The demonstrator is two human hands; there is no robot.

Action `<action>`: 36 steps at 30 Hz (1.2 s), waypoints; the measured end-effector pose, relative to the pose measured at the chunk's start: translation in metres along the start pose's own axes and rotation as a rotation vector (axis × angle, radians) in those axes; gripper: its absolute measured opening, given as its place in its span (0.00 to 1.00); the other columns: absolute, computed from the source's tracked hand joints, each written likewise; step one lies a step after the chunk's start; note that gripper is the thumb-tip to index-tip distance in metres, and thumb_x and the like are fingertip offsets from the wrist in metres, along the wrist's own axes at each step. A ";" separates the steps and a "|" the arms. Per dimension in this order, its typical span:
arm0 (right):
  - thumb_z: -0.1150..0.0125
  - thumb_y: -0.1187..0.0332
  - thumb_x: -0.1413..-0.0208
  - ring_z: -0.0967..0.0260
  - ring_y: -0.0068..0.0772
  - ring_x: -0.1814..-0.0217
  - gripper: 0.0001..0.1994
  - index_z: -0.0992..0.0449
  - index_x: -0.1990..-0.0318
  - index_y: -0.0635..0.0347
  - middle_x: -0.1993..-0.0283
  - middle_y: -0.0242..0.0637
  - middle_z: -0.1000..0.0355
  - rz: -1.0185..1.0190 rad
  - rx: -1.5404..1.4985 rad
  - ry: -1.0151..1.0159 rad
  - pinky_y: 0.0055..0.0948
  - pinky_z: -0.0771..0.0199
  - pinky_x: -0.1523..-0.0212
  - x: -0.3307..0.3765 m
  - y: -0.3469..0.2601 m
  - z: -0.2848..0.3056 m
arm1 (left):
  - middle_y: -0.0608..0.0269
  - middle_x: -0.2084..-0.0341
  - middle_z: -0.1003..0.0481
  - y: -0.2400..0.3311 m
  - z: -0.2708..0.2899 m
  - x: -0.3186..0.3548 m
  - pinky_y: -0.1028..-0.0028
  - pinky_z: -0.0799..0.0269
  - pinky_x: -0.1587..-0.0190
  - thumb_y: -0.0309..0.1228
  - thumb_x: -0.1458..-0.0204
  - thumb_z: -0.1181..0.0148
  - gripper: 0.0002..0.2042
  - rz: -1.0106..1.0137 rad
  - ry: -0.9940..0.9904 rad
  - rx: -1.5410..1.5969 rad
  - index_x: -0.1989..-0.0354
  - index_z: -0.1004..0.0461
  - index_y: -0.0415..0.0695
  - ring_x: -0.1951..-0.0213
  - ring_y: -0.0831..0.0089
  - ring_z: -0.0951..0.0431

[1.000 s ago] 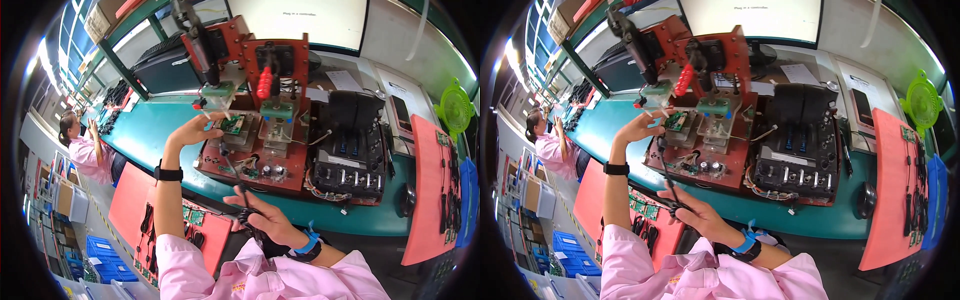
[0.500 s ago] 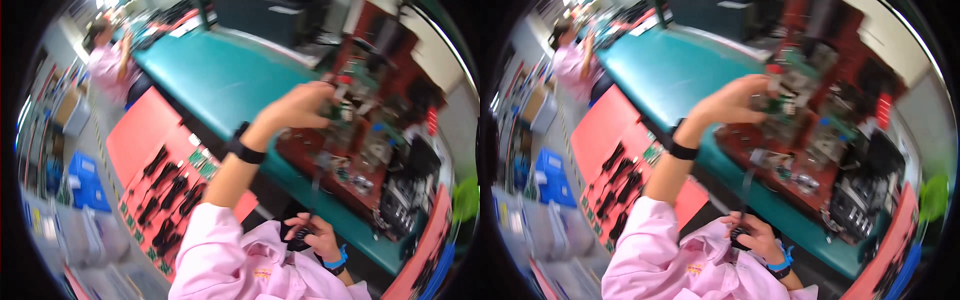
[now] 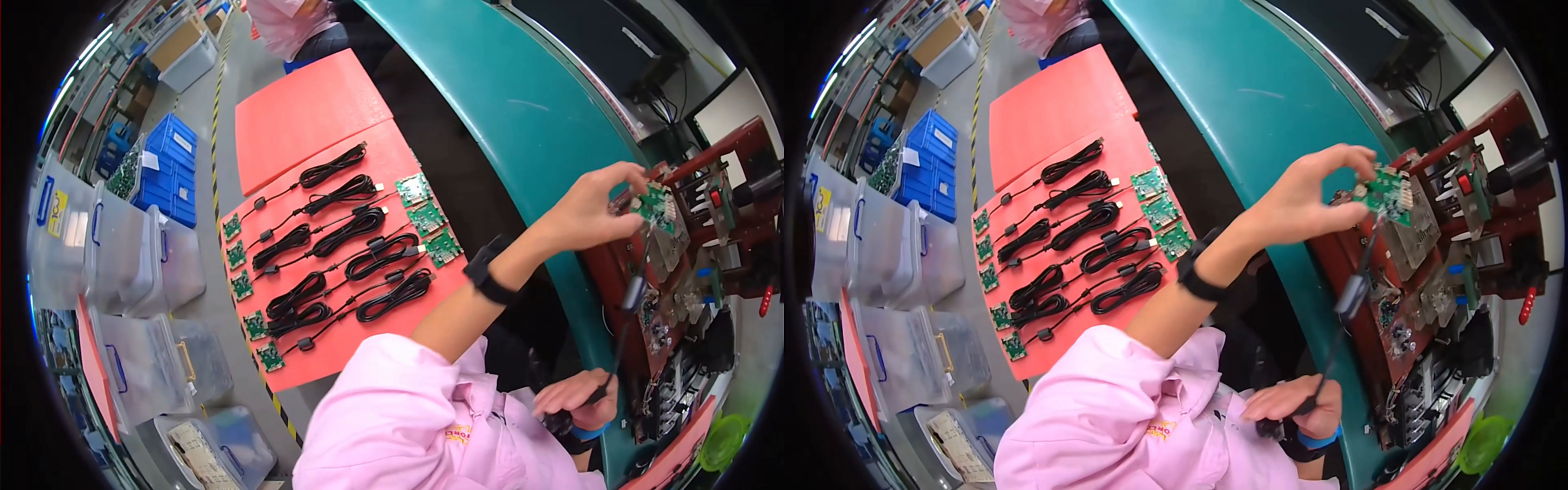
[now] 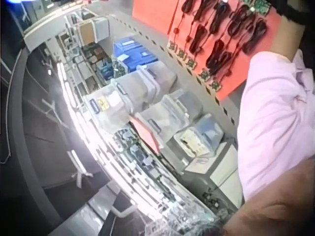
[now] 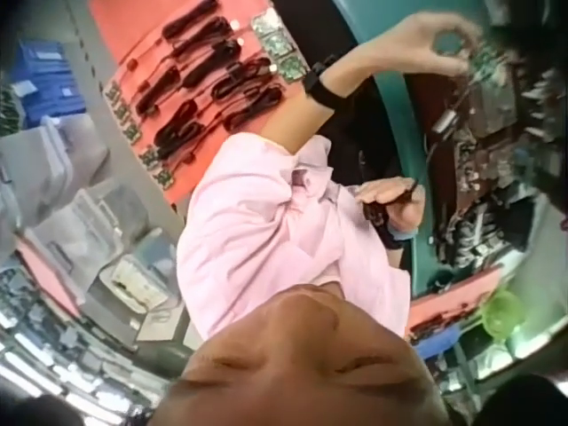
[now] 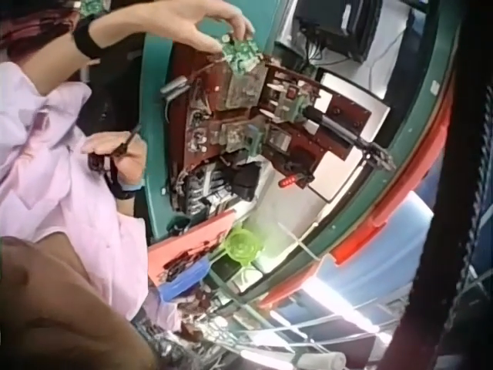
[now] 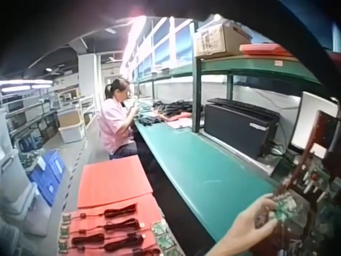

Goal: The person operates a testing machine and a controller, then disconnects a circuit board and places it on a foam pad. They mark the board with a pen, cover the pad with another foam layer, and move the stack to the side.

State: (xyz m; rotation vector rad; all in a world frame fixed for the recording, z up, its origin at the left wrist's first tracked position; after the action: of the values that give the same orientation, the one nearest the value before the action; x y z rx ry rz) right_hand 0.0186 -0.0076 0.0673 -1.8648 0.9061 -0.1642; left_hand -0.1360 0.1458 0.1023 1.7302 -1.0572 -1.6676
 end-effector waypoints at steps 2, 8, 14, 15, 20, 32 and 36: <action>0.53 0.63 0.45 0.31 0.59 0.64 0.17 0.33 0.59 0.73 0.66 0.64 0.32 -0.322 -0.348 0.016 0.48 0.28 0.65 0.004 0.012 -0.013 | 0.53 0.58 0.32 0.014 0.005 0.034 0.71 0.41 0.49 0.28 0.65 0.41 0.16 -0.050 0.074 0.026 0.64 0.32 0.39 0.52 0.66 0.33; 0.54 0.63 0.43 0.32 0.63 0.62 0.20 0.35 0.57 0.78 0.65 0.67 0.33 -0.345 -0.194 -0.348 0.53 0.30 0.64 -0.032 0.004 -0.059 | 0.55 0.60 0.31 0.014 -0.023 0.133 0.71 0.38 0.53 0.33 0.53 0.45 0.13 0.222 0.367 0.200 0.62 0.33 0.39 0.57 0.70 0.31; 0.54 0.62 0.44 0.31 0.62 0.64 0.21 0.35 0.57 0.79 0.66 0.67 0.33 -0.088 -0.119 -0.420 0.51 0.28 0.67 -0.010 -0.030 -0.082 | 0.64 0.72 0.32 0.010 -0.075 0.113 0.79 0.37 0.72 0.33 0.46 0.54 0.11 0.195 -0.006 0.215 0.64 0.33 0.37 0.75 0.78 0.33; 0.54 0.62 0.44 0.31 0.62 0.64 0.21 0.35 0.57 0.79 0.66 0.67 0.33 -0.080 -0.108 -0.415 0.51 0.28 0.67 -0.004 -0.033 -0.089 | 0.64 0.72 0.32 0.013 -0.077 0.107 0.79 0.37 0.72 0.33 0.46 0.54 0.11 0.190 -0.018 0.220 0.64 0.33 0.37 0.75 0.78 0.33; 0.56 0.66 0.45 0.32 0.45 0.72 0.14 0.32 0.67 0.71 0.64 0.55 0.32 0.198 0.135 -0.240 0.30 0.29 0.75 0.026 -0.059 -0.112 | 0.62 0.72 0.32 0.063 -0.104 0.094 0.77 0.36 0.69 0.33 0.45 0.56 0.11 0.112 -0.094 0.205 0.67 0.33 0.36 0.72 0.78 0.33; 0.66 0.48 0.43 0.29 0.44 0.75 0.28 0.43 0.49 0.67 0.66 0.53 0.31 0.065 0.260 0.215 0.32 0.27 0.74 0.005 -0.005 -0.094 | 0.63 0.74 0.32 0.110 -0.030 0.268 0.78 0.37 0.63 0.33 0.54 0.44 0.17 0.499 -0.395 0.245 0.58 0.37 0.39 0.69 0.76 0.32; 0.64 0.50 0.42 0.30 0.39 0.63 0.26 0.41 0.48 0.67 0.57 0.49 0.33 0.003 0.160 0.127 0.31 0.29 0.63 -0.035 0.013 -0.084 | 0.65 0.74 0.32 0.123 0.011 0.275 0.76 0.34 0.60 0.19 0.63 0.39 0.23 0.547 0.138 0.150 0.56 0.39 0.39 0.66 0.76 0.29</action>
State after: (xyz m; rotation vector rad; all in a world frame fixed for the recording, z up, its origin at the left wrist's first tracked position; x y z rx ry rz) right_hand -0.0531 -0.0490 0.1062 -1.7193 0.9539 -0.3471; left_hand -0.1852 -0.1445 0.0392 1.4388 -1.4555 -1.1371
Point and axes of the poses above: each hand's wrist, its own x-axis away from the middle knuckle, its own z-axis out of the back of the hand, y = z × x, the point moved 4 cm from there along -x, towards the middle knuckle
